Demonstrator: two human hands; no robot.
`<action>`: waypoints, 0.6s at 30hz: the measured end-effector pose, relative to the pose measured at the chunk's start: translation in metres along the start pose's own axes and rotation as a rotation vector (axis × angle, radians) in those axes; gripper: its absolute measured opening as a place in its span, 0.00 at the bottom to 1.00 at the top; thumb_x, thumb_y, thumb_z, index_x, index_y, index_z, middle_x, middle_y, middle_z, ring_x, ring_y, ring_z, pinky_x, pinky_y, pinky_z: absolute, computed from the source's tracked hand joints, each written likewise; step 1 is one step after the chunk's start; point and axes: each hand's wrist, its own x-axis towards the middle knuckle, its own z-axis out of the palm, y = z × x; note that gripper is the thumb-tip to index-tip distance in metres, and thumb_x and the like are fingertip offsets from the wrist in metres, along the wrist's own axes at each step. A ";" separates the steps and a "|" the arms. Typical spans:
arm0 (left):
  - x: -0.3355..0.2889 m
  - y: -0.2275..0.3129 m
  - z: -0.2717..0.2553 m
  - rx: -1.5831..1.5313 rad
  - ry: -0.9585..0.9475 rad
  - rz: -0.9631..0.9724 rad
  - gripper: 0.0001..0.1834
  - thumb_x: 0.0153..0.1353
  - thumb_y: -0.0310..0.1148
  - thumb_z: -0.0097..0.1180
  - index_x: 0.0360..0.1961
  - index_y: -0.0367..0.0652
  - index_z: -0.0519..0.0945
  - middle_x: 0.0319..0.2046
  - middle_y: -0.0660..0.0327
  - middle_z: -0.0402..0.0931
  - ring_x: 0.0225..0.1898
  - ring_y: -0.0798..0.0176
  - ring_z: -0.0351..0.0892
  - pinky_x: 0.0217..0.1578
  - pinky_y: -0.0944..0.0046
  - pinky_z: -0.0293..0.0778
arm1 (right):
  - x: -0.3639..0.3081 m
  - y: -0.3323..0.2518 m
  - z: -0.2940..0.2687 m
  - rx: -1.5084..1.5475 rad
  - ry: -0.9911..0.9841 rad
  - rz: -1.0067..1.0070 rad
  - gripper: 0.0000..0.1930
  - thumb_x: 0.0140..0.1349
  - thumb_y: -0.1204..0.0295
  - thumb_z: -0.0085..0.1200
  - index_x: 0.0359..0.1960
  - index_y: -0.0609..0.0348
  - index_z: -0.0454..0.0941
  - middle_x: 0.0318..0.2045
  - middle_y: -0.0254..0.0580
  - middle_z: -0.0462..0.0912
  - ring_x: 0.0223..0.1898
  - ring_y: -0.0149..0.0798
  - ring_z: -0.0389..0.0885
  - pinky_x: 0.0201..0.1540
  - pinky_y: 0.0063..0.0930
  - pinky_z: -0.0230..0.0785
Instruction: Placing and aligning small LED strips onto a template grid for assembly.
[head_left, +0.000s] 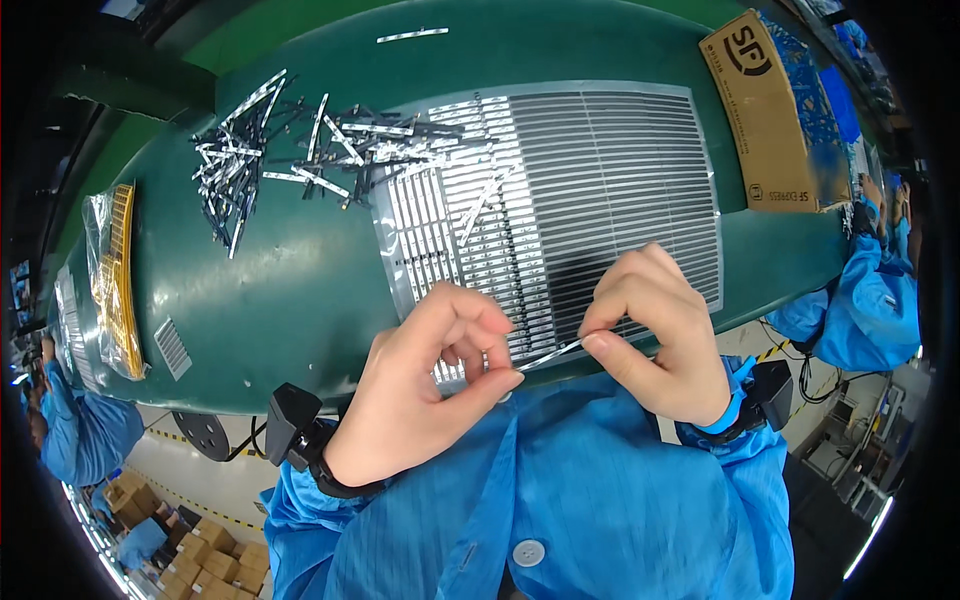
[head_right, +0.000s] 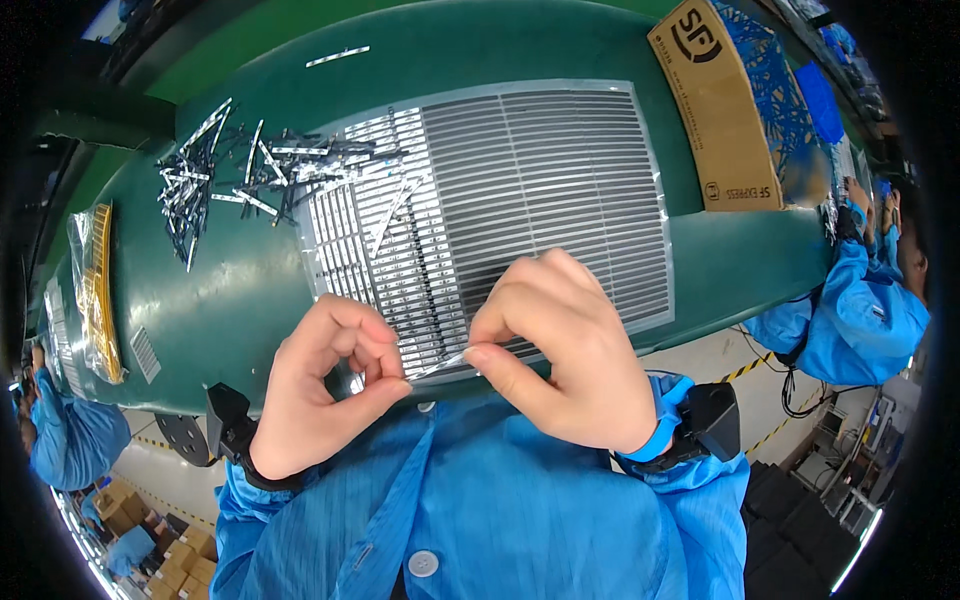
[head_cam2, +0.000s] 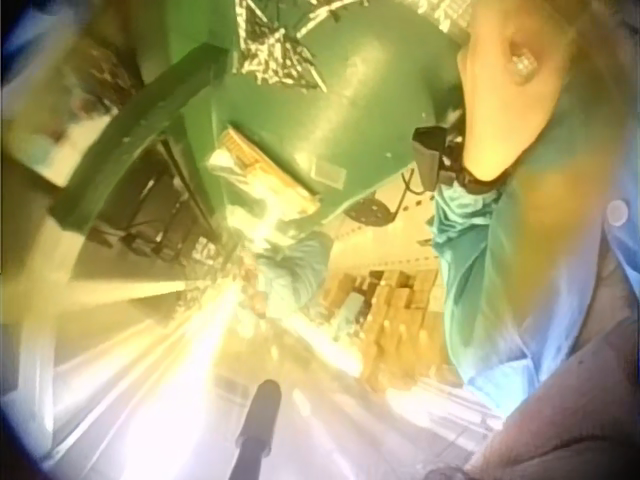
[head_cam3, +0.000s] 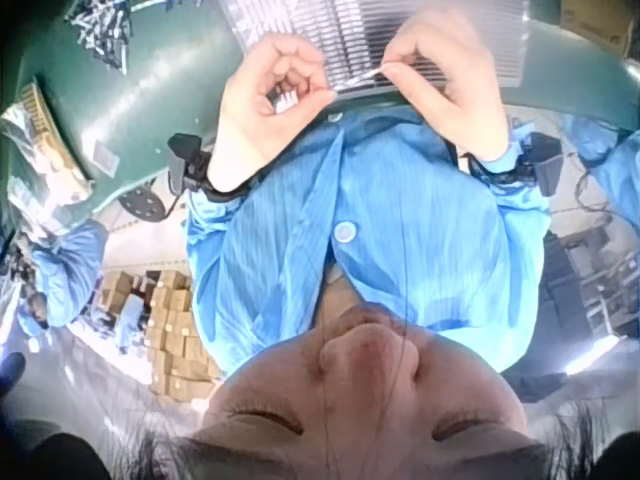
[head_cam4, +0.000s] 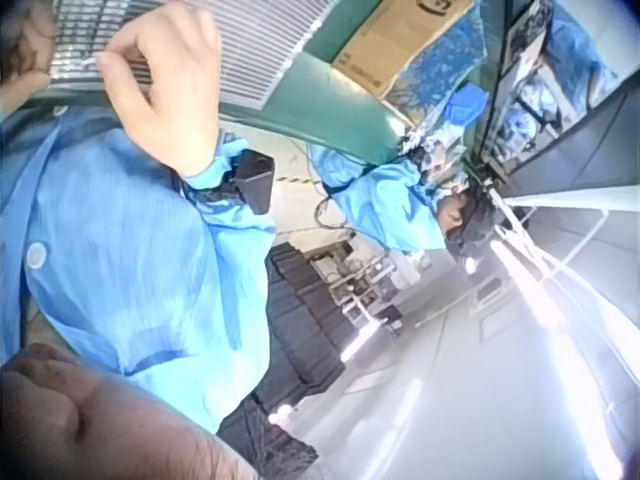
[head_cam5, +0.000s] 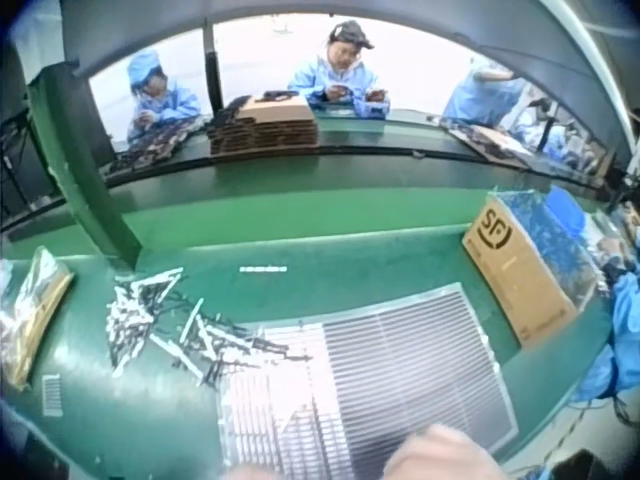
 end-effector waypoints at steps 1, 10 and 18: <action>0.000 -0.002 -0.001 0.019 -0.002 0.000 0.22 0.55 0.14 0.64 0.48 0.41 0.70 0.31 0.67 0.79 0.33 0.75 0.75 0.37 0.72 0.66 | -0.001 0.001 0.004 -0.030 -0.008 -0.031 0.06 0.53 0.75 0.64 0.31 0.56 0.79 0.29 0.36 0.76 0.34 0.41 0.70 0.39 0.33 0.62; -0.015 -0.030 -0.014 0.310 0.285 0.327 0.17 0.51 0.16 0.62 0.43 0.40 0.78 0.41 0.59 0.82 0.33 0.66 0.78 0.37 0.66 0.71 | -0.038 0.003 0.042 -0.026 0.255 0.177 0.06 0.42 0.77 0.60 0.23 0.54 0.77 0.37 0.39 0.73 0.43 0.42 0.65 0.47 0.34 0.58; -0.024 -0.053 -0.023 1.021 0.082 0.842 0.15 0.42 0.28 0.65 0.36 0.49 0.87 0.40 0.63 0.81 0.37 0.63 0.79 0.36 0.65 0.74 | -0.044 0.004 0.062 -0.051 0.210 0.230 0.05 0.43 0.77 0.61 0.23 0.54 0.77 0.41 0.40 0.74 0.46 0.44 0.64 0.53 0.36 0.56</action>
